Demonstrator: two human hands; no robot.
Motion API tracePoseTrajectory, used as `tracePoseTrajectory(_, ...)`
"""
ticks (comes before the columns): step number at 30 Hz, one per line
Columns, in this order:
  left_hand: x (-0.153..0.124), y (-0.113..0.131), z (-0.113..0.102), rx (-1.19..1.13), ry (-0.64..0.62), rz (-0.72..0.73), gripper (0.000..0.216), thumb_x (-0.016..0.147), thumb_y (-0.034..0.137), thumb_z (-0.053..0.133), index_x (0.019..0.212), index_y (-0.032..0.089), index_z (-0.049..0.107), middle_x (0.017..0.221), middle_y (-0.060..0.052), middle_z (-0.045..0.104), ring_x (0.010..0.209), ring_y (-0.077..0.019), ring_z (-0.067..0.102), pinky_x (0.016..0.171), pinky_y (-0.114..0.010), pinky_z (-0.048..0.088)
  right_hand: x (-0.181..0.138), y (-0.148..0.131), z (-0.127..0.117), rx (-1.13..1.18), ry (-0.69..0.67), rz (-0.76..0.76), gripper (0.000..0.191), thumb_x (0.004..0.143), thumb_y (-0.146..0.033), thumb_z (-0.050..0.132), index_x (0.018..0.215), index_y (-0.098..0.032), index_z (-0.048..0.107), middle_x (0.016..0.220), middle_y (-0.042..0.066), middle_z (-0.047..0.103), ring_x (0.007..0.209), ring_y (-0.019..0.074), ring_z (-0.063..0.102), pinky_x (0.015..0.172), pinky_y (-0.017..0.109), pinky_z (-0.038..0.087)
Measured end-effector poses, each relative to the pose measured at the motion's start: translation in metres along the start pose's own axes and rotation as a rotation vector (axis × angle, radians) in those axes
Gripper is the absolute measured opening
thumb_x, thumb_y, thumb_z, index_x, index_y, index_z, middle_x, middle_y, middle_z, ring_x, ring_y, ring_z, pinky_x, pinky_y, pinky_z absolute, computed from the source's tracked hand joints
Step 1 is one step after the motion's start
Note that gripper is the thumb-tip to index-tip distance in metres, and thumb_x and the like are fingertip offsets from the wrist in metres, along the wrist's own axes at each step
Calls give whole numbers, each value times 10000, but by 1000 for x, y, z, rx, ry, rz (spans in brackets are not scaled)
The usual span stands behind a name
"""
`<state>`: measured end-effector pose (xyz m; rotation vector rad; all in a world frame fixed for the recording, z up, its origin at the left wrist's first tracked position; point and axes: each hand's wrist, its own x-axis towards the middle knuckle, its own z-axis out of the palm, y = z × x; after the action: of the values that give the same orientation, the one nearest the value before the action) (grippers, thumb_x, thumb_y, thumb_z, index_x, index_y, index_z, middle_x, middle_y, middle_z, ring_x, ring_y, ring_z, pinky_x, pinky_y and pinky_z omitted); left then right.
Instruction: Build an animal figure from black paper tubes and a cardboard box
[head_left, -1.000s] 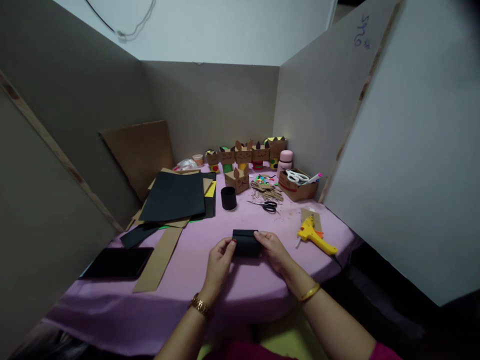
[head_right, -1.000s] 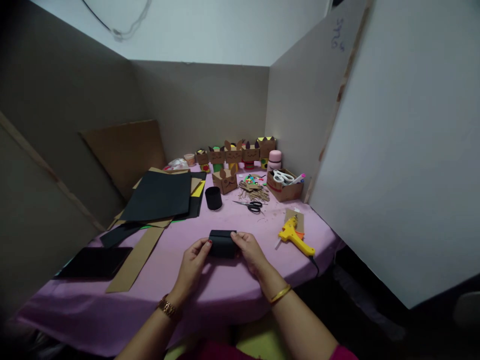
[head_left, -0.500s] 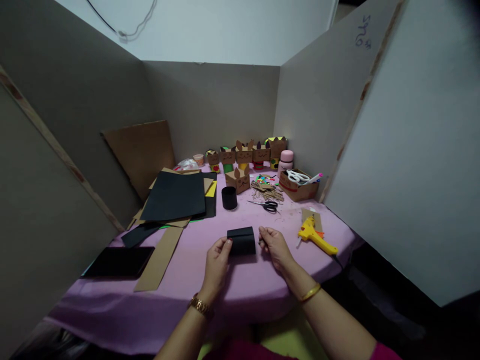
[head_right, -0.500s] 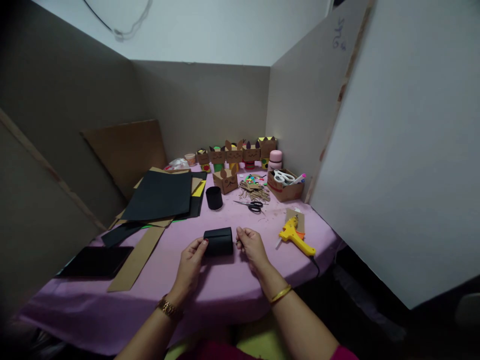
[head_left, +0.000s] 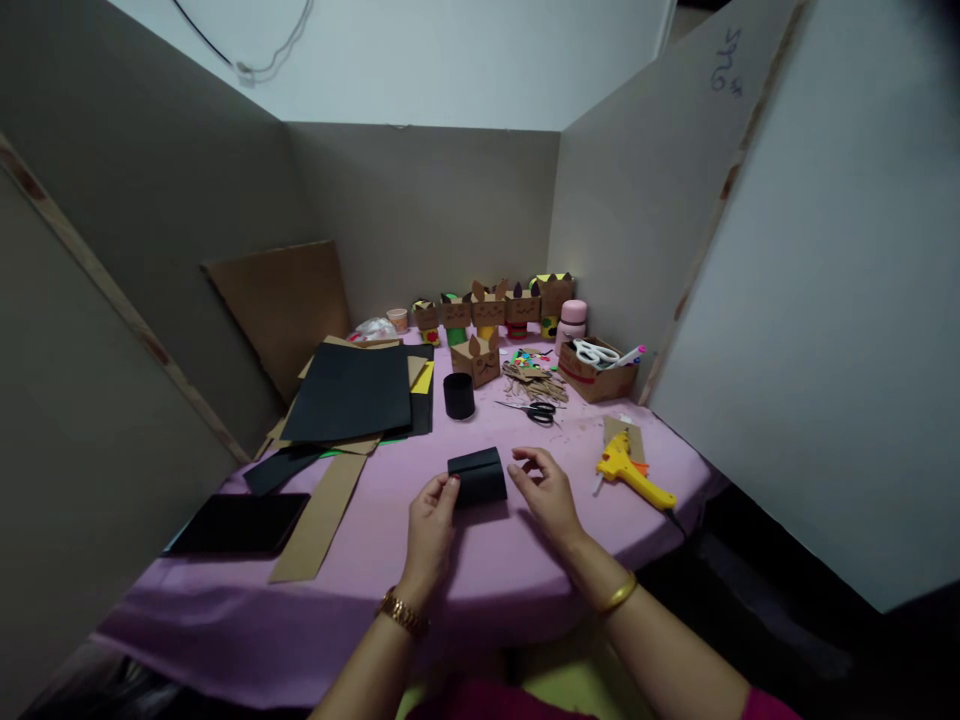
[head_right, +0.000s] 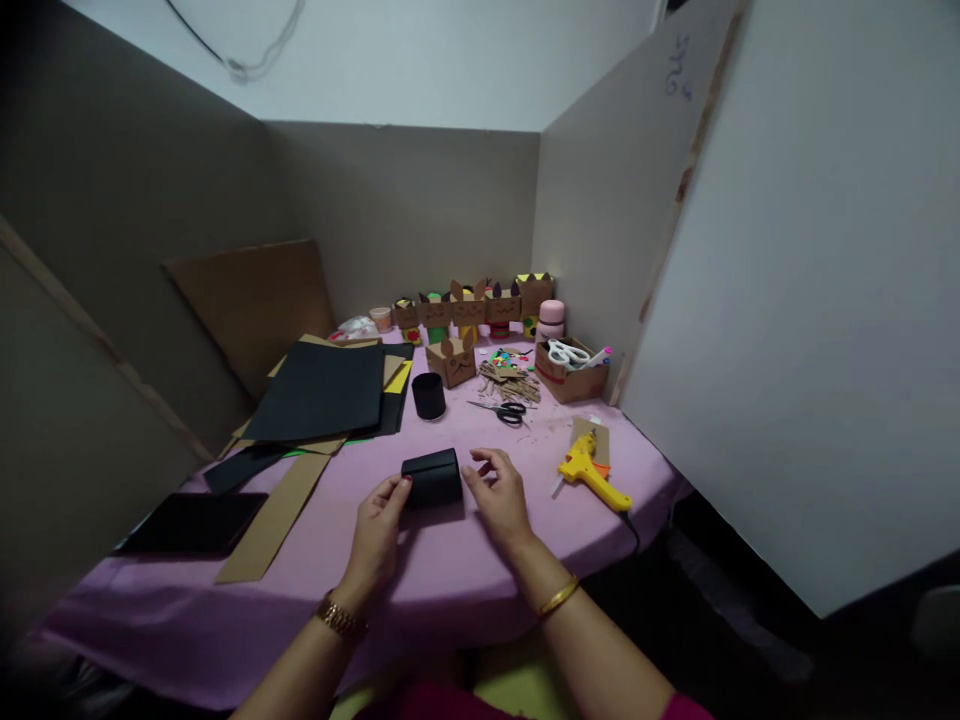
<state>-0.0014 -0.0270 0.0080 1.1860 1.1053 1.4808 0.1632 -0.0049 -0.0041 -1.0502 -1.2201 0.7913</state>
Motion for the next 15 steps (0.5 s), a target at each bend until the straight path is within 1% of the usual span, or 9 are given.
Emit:
tracePoseTrajectory(3, -2, 2, 1, 21, -62, -8, 273, 776, 396, 601, 898, 164, 679, 846, -39, 713, 846, -198, 615, 795, -291, 456, -3, -3, 4, -11, -43, -14, 314, 726, -316, 671, 1006, -212, 574, 941, 50, 601, 706, 153, 537, 561, 250, 432)
tracePoseTrajectory(6, -3, 5, 3, 45, -124, -7, 254, 780, 373, 601, 895, 167, 695, 823, -32, 716, 804, -189, 618, 770, -280, 456, -4, -2, 5, -24, -76, -29, 417, 697, -294, 699, 1076, -225, 539, 951, 45, 597, 702, 154, 538, 533, 243, 428)
tracePoseTrajectory(9, -5, 7, 4, 70, -160, -6, 236, 766, 362, 617, 856, 164, 708, 796, -33, 717, 777, -190, 617, 739, -275, 456, -5, -3, 4, -58, -124, -62, 353, 661, -264, 731, 992, -224, 613, 930, 40, 619, 764, 181, 565, 553, 250, 426)
tracePoseTrajectory(12, -5, 8, 5, 90, -167, -1, 228, 756, 357, 627, 844, 164, 712, 787, -35, 715, 773, -191, 613, 730, -273, 455, -6, -3, 4, -82, -142, -81, 239, 699, -271, 705, 927, -221, 653, 916, 42, 645, 810, 200, 586, 597, 264, 431)
tracePoseTrajectory(15, -6, 8, 5, 106, -179, 3, 228, 754, 348, 633, 863, 166, 714, 797, -38, 714, 776, -191, 610, 728, -274, 454, -5, -3, 3, -93, -133, -78, 195, 737, -289, 675, 917, -213, 659, 902, 49, 663, 801, 204, 600, 609, 273, 437)
